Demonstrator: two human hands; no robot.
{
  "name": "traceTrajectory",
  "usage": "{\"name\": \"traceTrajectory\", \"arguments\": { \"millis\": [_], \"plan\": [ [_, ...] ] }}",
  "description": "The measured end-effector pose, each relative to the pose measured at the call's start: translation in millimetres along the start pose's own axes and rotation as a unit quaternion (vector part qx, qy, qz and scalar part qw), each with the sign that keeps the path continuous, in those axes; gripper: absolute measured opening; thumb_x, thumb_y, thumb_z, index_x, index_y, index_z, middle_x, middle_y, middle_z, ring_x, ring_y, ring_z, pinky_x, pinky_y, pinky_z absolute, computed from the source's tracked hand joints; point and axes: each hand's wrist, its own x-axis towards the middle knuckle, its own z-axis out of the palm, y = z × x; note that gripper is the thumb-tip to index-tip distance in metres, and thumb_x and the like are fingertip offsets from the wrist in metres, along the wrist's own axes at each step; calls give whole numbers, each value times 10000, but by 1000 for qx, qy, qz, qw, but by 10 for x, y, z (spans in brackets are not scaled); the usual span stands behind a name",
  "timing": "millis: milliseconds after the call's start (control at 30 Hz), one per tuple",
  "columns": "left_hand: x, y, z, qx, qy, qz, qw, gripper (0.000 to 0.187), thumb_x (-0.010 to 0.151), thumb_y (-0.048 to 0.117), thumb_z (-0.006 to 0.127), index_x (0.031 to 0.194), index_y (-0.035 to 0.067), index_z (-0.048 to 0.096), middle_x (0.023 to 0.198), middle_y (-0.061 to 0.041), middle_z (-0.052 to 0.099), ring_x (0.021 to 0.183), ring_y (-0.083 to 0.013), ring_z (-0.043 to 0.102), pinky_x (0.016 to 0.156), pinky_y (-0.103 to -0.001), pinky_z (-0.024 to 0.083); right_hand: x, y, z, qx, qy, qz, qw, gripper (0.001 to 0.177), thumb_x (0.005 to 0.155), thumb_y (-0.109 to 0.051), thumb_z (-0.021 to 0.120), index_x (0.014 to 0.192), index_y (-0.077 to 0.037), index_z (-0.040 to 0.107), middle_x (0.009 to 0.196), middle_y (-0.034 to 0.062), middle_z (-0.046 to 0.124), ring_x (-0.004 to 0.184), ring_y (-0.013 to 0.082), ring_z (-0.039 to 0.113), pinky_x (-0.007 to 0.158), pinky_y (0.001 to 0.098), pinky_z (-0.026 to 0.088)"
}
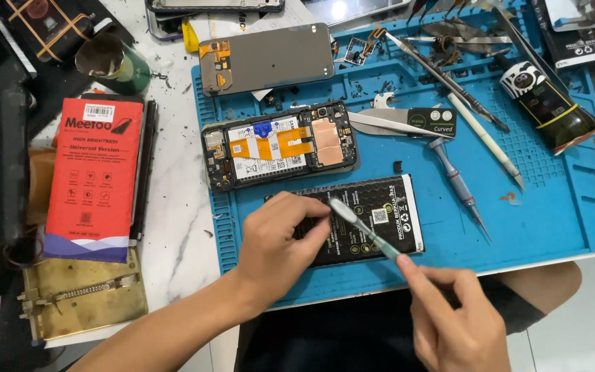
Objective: The person cleans a small black electronic component using a white stick, then places it on a battery. They apply a liquid from a small bottle onto the component and wipe it with a white cloth. Finally, they use a metal tool to scrape or clean the component further.
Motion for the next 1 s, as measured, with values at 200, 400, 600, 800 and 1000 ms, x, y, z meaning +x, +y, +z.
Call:
{"name": "traceTrajectory", "arguments": {
  "millis": [200, 400, 600, 800, 1000],
  "plan": [
    [27, 42, -19, -3, 16, -16, 1000, 72, 830, -44, 722, 875, 11, 715, 811, -74, 732, 734, -184, 693, 679, -273, 556, 39, -42, -45, 4, 30, 30, 999, 417, 902, 58, 655, 1292, -84, 694, 1014, 154, 632, 679, 180, 593, 653, 290, 522],
    [32, 70, -44, -20, 42, -30, 998, 117, 841, -72, 677, 826, 25, 611, 803, -83, 657, 723, -175, 640, 659, -258, 527, 90, -107, -118, -33, 81, 38, 995, 294, 944, 70, 694, 1211, -41, 751, 1014, 169, 659, 691, 199, 575, 646, 292, 477],
    [26, 63, -58, -22, 41, -42, 998, 121, 846, -68, 677, 836, 23, 598, 800, -89, 638, 708, -178, 623, 632, -261, 516, 13, 170, 82, -96, 57, -33, 993, 402, 961, 27, 650, 1305, -171, 714, 1068, 141, 653, 728, 251, 610, 708, 351, 523],
    [21, 62, -57, -27, 57, -43, 997, 127, 855, -66, 674, 838, 30, 592, 804, -82, 632, 711, -170, 619, 636, -259, 516, -1, -39, -9, -83, 68, 16, 994, 345, 949, 21, 696, 1251, -137, 746, 1055, 181, 656, 770, 265, 629, 723, 359, 517],
    [33, 75, -67, -31, 57, -51, 997, 130, 850, -68, 675, 831, 34, 596, 799, -79, 632, 703, -165, 608, 626, -254, 513, 64, 373, 76, -131, 84, -56, 986, 370, 1000, 40, 691, 1341, -100, 723, 1077, 213, 644, 724, 253, 582, 692, 355, 503]
  ]
}}
